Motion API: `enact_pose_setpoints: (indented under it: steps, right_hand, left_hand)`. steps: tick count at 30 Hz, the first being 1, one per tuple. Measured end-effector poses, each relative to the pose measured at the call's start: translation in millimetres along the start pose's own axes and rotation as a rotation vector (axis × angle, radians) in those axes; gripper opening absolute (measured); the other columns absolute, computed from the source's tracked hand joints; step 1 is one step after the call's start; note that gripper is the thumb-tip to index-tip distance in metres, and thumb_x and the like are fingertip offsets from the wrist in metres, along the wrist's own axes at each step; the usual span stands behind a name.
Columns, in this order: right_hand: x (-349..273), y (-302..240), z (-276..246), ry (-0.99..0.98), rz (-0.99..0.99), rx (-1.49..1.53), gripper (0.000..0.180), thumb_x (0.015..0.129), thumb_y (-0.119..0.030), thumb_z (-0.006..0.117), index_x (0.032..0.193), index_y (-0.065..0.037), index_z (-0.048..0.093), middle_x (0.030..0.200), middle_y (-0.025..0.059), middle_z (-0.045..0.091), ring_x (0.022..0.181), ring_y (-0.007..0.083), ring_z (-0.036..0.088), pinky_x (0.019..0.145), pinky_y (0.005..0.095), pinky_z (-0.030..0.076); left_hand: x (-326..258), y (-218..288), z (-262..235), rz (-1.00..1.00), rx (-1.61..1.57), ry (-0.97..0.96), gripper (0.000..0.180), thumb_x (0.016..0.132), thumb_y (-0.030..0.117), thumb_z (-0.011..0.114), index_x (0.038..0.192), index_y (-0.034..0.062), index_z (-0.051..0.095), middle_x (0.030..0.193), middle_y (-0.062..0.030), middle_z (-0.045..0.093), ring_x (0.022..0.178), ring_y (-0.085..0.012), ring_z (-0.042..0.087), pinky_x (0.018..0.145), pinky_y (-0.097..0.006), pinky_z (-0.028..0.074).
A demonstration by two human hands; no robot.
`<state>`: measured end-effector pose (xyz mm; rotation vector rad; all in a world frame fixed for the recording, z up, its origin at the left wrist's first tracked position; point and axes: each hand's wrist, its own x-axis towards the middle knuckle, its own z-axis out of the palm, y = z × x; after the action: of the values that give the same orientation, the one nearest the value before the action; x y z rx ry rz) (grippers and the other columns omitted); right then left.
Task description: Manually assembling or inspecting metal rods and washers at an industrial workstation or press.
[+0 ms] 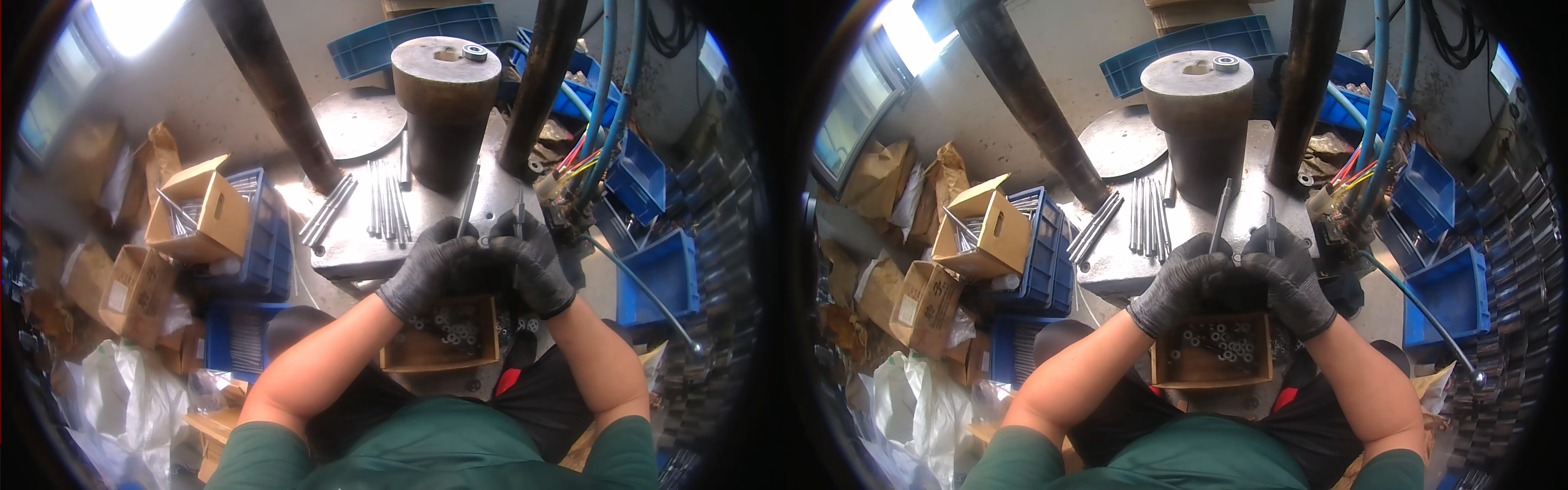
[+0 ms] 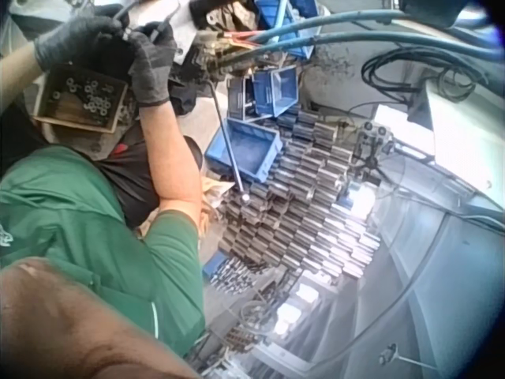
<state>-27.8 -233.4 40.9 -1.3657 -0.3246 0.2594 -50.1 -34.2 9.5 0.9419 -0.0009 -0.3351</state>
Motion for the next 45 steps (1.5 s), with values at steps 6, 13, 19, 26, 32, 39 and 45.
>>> enact_pose_setpoints:
  steps: [6, 13, 19, 26, 32, 39, 45]
  right_hand:
    - [-1.6, -3.2, 4.8, 0.011, 0.063, 0.006, 0.019, 0.088, -0.010, 0.073, 0.103, -0.006, 0.062, 0.092, -0.0015, 0.062, 0.086, 0.0088, 0.059, 0.080, 0.0254, 0.050]
    - [-0.8, -11.2, 0.5, -0.025, 0.172, -0.004, 0.043, 0.090, -0.022, 0.072, 0.126, -0.003, 0.057, 0.104, 0.0030, 0.063, 0.095, 0.0111, 0.059, 0.086, 0.0284, 0.049]
    - [-1.2, -3.4, -23.4, -0.086, -0.172, -0.630, 0.067, 0.080, -0.007, 0.073, 0.144, -0.002, 0.053, 0.115, 0.0127, 0.065, 0.109, 0.0266, 0.061, 0.096, 0.0397, 0.050]
    - [4.5, -23.7, -12.5, -0.103, -0.544, -1.316, 0.061, 0.066, 0.000, 0.069, 0.126, -0.007, 0.067, 0.106, 0.0164, 0.066, 0.097, 0.0402, 0.061, 0.086, 0.0488, 0.051]
    - [5.6, -26.0, -7.5, -0.098, -0.589, -1.293, 0.053, 0.068, 0.007, 0.067, 0.118, -0.008, 0.072, 0.098, 0.0174, 0.068, 0.091, 0.0407, 0.063, 0.081, 0.0477, 0.051]
    - [4.4, -28.1, -3.7, -0.082, -0.619, -1.314, 0.051, 0.069, 0.007, 0.067, 0.117, -0.008, 0.072, 0.098, 0.0171, 0.068, 0.090, 0.0407, 0.063, 0.080, 0.0483, 0.051]
    - [5.0, -23.5, -14.3, -0.097, -0.526, -1.281, 0.046, 0.074, 0.006, 0.064, 0.118, -0.006, 0.071, 0.095, 0.0200, 0.067, 0.085, 0.0405, 0.065, 0.076, 0.0486, 0.052]
  left_hand:
    - [0.3, 0.9, 6.3, -0.012, 0.162, 0.021, 0.028, 0.097, 0.023, 0.071, 0.117, 0.0068, 0.062, 0.099, -0.0019, 0.065, 0.089, -0.0117, 0.063, 0.080, -0.027, 0.054]
    - [2.7, 4.0, 3.3, 0.009, 0.104, 0.106, 0.022, 0.096, 0.023, 0.070, 0.107, 0.0046, 0.063, 0.089, -0.0020, 0.064, 0.078, -0.0103, 0.061, 0.070, -0.024, 0.053]
    - [6.0, 14.6, -7.6, 0.018, 0.073, 0.226, 0.022, 0.095, 0.024, 0.067, 0.103, 0.0035, 0.064, 0.074, 0.0002, 0.056, 0.059, -0.0088, 0.051, 0.049, -0.022, 0.044]
    - [2.8, 17.0, -10.9, 0.033, 0.061, 0.280, 0.020, 0.095, 0.022, 0.066, 0.103, 0.0036, 0.065, 0.072, -0.0001, 0.054, 0.056, -0.0085, 0.046, 0.048, -0.022, 0.040]
    - [5.1, 12.0, -12.4, 0.068, 0.053, 0.250, 0.013, 0.096, 0.021, 0.065, 0.096, 0.0088, 0.059, 0.070, -0.0012, 0.054, 0.052, -0.0087, 0.045, 0.046, -0.022, 0.039]
    - [5.2, 12.6, -13.4, 0.049, 0.060, 0.238, 0.014, 0.096, 0.021, 0.065, 0.095, 0.0105, 0.057, 0.071, -0.0013, 0.055, 0.053, -0.0085, 0.047, 0.046, -0.022, 0.039]
    - [-2.0, 21.5, -5.8, 0.049, 0.152, 0.186, 0.022, 0.098, 0.023, 0.065, 0.111, 0.0059, 0.061, 0.077, -0.0041, 0.061, 0.057, -0.0088, 0.051, 0.050, -0.021, 0.043]
